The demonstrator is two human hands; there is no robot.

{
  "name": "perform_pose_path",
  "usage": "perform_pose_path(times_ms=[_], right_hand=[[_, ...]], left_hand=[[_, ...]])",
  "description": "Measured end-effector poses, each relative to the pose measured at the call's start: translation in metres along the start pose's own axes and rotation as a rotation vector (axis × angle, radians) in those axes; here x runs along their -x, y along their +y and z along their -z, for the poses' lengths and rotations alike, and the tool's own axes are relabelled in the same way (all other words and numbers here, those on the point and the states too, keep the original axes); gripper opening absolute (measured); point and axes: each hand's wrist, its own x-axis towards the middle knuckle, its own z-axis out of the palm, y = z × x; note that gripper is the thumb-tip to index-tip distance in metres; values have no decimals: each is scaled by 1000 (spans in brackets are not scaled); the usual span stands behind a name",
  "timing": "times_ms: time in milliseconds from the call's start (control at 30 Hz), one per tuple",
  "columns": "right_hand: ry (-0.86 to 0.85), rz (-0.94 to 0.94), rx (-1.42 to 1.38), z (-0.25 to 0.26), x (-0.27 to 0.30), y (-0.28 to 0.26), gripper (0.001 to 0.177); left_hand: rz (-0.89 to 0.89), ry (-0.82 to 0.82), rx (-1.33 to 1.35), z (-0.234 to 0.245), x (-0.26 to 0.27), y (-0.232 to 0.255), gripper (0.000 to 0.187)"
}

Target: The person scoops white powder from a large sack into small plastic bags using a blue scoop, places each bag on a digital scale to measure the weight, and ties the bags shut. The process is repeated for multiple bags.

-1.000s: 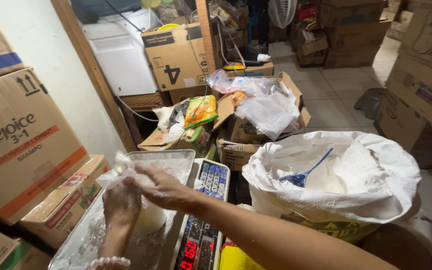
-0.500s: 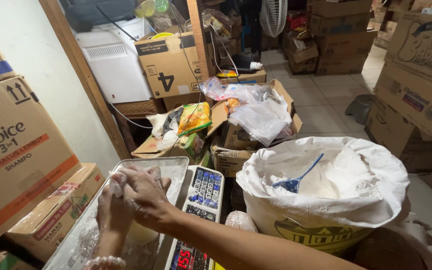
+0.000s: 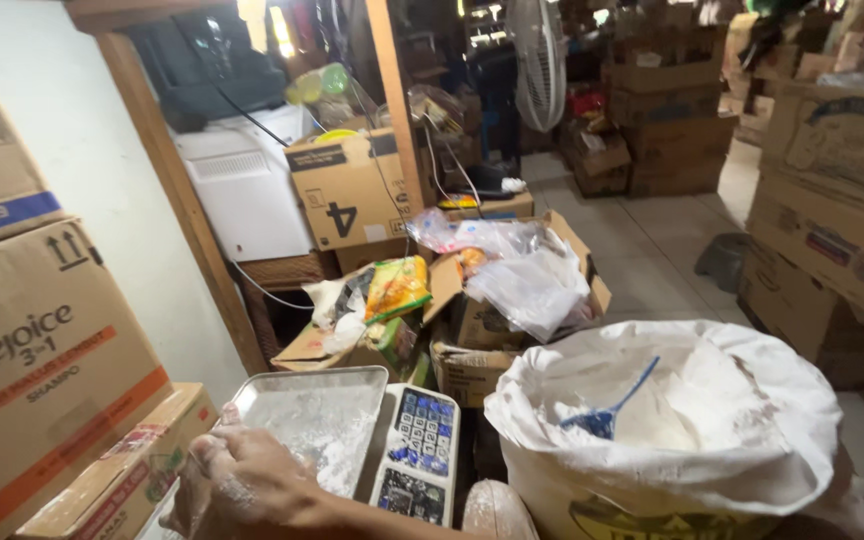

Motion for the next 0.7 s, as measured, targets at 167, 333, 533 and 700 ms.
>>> perform_pose_path(times_ms=[167,333,533,700], right_hand=[[-63,105,-37,-3,7,9,42],[-19,136,19,0,9,-4,29],[-44,-121,-344,-4,22,-12,28],[-26,-113,-470,-9,27,-21,24]], left_hand=[[15,7,7,5,11,-2,59],[-2,19,28,3,10,10,57],[10,39,24,0,15,4,56],[-49,76,73,-11,-8,9,54]])
